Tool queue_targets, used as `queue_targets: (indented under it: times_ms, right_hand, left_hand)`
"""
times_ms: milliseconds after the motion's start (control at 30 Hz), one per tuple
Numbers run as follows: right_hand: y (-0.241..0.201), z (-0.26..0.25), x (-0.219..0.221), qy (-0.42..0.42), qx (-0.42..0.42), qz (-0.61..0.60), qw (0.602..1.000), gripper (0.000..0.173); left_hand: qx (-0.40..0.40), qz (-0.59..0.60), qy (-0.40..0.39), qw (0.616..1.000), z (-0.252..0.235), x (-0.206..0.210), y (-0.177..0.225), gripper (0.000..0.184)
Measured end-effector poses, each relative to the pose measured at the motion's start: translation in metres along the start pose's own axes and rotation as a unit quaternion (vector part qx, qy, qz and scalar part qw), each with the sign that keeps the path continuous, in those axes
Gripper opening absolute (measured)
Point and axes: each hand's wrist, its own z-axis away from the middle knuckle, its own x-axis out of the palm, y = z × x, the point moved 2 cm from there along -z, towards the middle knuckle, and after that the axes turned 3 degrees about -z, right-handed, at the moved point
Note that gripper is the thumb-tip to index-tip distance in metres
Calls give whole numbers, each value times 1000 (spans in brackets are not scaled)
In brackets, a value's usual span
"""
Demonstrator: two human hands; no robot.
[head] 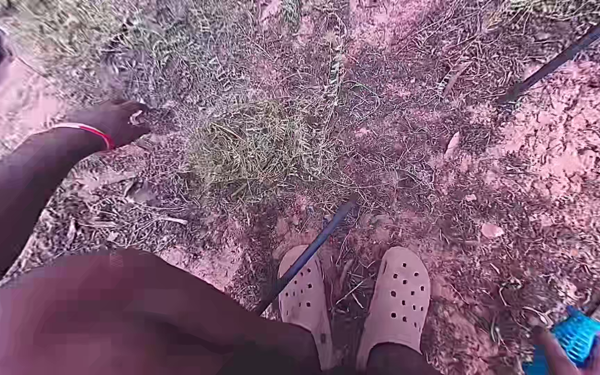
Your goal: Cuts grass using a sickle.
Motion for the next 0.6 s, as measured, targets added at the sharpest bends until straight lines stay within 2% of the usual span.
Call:
queue_targets:
  times_ms: [67, 133, 200, 300, 367, 433, 500, 600]
  right_hand:
    - [-69, -5, 67, -114, -98, -46, 988, 57]
    - [-133, -10, 127, -213, -156, -133, 955, 54]
    - [-190, -14, 178, -291, -181, -206, 917, 57]
    - [-243, -16, 237, -358, -113, -259, 890, 45]
    - [-255, -3, 265, -401, -24, -246, 882, 34]
    - [-244, 23, 281, -454, 42, -215, 863, 43]
    - [-227, 51, 291, -505, 25, -157, 848, 67]
    - [-233, 76, 289, -567, -34, -40, 822, 74]
  left_hand:
    - [-31, 89, 72, 993, 3, -5, -31, 46]
    - [-65, 177, 92, 978, 1, 9, -42, 49]
    - [-114, 289, 79, 947, 0, 58, -48, 53]
    - [-210, 451, 10, 867, 0, 154, -27, 73]
    - [-233, 531, -17, 815, 0, 189, 4, 80]
    - [-231, 568, -27, 790, 2, 189, 44, 79]
    - [-192, 576, -44, 793, 4, 163, 88, 74]
    - [-154, 598, -59, 784, -1, 144, 140, 69]
